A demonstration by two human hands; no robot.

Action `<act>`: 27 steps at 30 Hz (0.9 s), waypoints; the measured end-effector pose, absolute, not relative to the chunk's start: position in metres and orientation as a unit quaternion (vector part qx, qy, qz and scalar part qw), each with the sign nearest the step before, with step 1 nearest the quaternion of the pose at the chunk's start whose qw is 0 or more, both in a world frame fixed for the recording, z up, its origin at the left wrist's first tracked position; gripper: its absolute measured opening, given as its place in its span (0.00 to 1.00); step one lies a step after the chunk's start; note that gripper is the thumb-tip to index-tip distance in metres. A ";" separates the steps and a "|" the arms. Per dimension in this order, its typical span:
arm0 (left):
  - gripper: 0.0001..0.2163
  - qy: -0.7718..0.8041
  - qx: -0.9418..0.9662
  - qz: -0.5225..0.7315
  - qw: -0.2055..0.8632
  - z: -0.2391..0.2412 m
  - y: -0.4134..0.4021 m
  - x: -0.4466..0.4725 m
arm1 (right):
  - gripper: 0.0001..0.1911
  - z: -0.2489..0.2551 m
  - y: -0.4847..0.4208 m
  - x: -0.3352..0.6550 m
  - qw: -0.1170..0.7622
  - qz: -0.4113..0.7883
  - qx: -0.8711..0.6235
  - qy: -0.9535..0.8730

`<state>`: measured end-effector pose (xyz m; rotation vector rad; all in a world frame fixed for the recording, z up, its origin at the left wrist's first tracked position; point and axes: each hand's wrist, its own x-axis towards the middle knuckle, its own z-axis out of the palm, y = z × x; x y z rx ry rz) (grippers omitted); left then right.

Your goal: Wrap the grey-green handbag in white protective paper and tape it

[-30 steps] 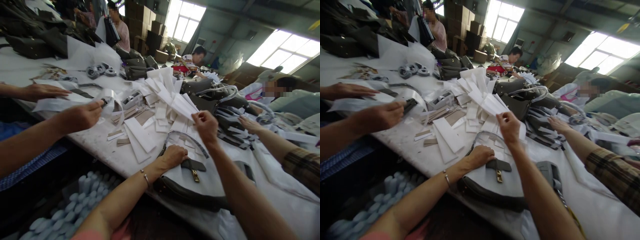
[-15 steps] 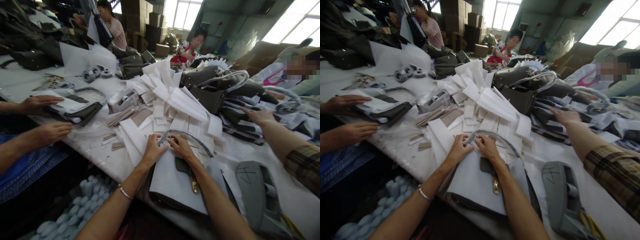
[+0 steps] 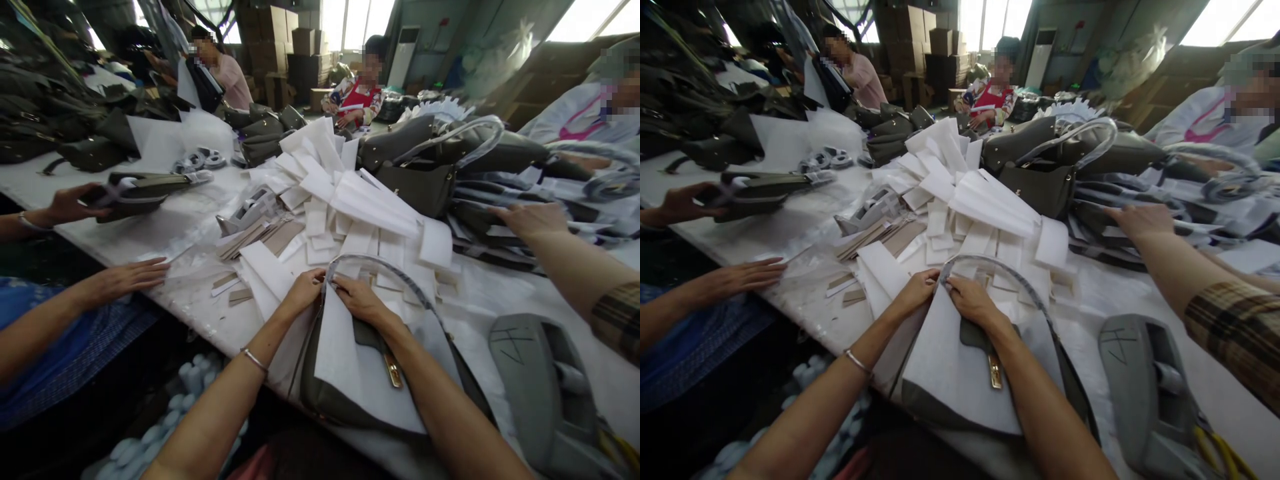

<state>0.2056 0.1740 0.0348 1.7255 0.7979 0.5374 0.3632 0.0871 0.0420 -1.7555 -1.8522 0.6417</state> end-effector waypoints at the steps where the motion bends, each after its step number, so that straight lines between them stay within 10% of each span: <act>1: 0.11 0.339 0.750 0.235 0.517 0.034 0.174 0.207 | 0.17 0.042 0.087 0.364 0.256 0.234 -0.644 -0.682; 11: 0.07 0.372 0.800 0.274 0.384 0.037 0.163 0.202 | 0.12 0.050 0.083 0.361 0.226 0.138 -0.691 -0.672; 20: 0.06 0.428 0.631 0.309 0.568 0.041 0.174 0.202 | 0.03 0.055 0.078 0.363 0.255 0.109 -0.706 -0.652; 27: 0.07 0.421 0.516 0.298 0.684 0.044 0.178 0.213 | 0.15 0.047 0.081 0.374 0.383 0.281 -0.692 -0.543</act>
